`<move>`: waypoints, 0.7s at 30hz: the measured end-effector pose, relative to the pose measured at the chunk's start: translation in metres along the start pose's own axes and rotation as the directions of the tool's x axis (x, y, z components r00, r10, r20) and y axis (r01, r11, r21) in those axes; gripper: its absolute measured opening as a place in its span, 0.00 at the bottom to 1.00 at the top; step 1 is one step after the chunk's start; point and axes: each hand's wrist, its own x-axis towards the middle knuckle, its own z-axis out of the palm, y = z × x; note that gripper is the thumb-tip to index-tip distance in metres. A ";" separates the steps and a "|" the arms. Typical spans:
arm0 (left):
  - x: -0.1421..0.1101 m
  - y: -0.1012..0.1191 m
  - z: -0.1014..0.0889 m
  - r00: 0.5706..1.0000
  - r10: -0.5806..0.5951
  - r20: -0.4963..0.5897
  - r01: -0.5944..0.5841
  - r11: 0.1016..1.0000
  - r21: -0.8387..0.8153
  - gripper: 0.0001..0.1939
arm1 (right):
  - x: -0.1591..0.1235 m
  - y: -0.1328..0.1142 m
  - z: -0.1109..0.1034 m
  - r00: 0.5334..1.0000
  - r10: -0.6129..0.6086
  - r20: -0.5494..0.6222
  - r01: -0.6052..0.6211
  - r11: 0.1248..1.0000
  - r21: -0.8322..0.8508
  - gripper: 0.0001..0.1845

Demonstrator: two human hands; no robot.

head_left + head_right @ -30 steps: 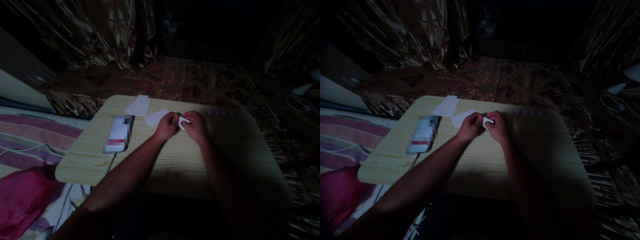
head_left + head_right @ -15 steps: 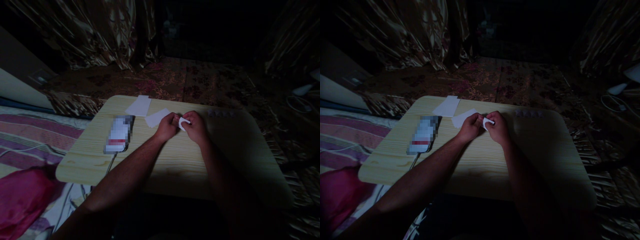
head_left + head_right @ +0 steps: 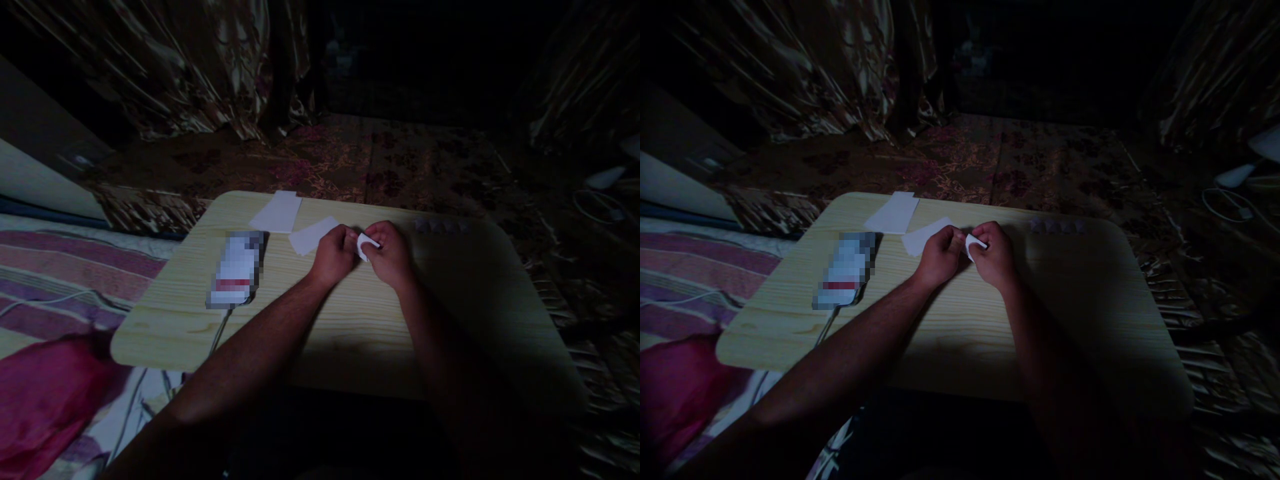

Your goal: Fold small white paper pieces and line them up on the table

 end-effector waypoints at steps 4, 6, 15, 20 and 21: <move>0.002 -0.002 0.000 1.000 -0.021 -0.020 0.019 0.996 -0.093 0.15 | 0.001 0.004 -0.001 0.999 0.006 -0.044 -0.005 1.000 0.010 0.14; 0.003 -0.001 0.000 0.999 -0.029 -0.017 0.027 0.989 -0.143 0.15 | 0.001 0.003 -0.002 0.999 0.022 -0.044 -0.021 0.999 0.034 0.14; 0.002 -0.002 0.001 0.997 -0.071 0.024 0.074 0.982 -0.176 0.13 | -0.001 -0.003 -0.001 1.000 0.025 -0.002 -0.025 0.998 0.061 0.13; 0.006 -0.005 0.000 0.994 -0.106 -0.002 0.103 0.969 -0.225 0.12 | -0.002 -0.003 -0.001 0.999 0.035 0.004 -0.035 0.999 0.034 0.13; 0.006 -0.005 0.000 0.993 -0.117 -0.013 0.111 0.966 -0.232 0.11 | -0.002 -0.003 -0.001 0.999 0.041 0.003 -0.041 0.999 0.029 0.13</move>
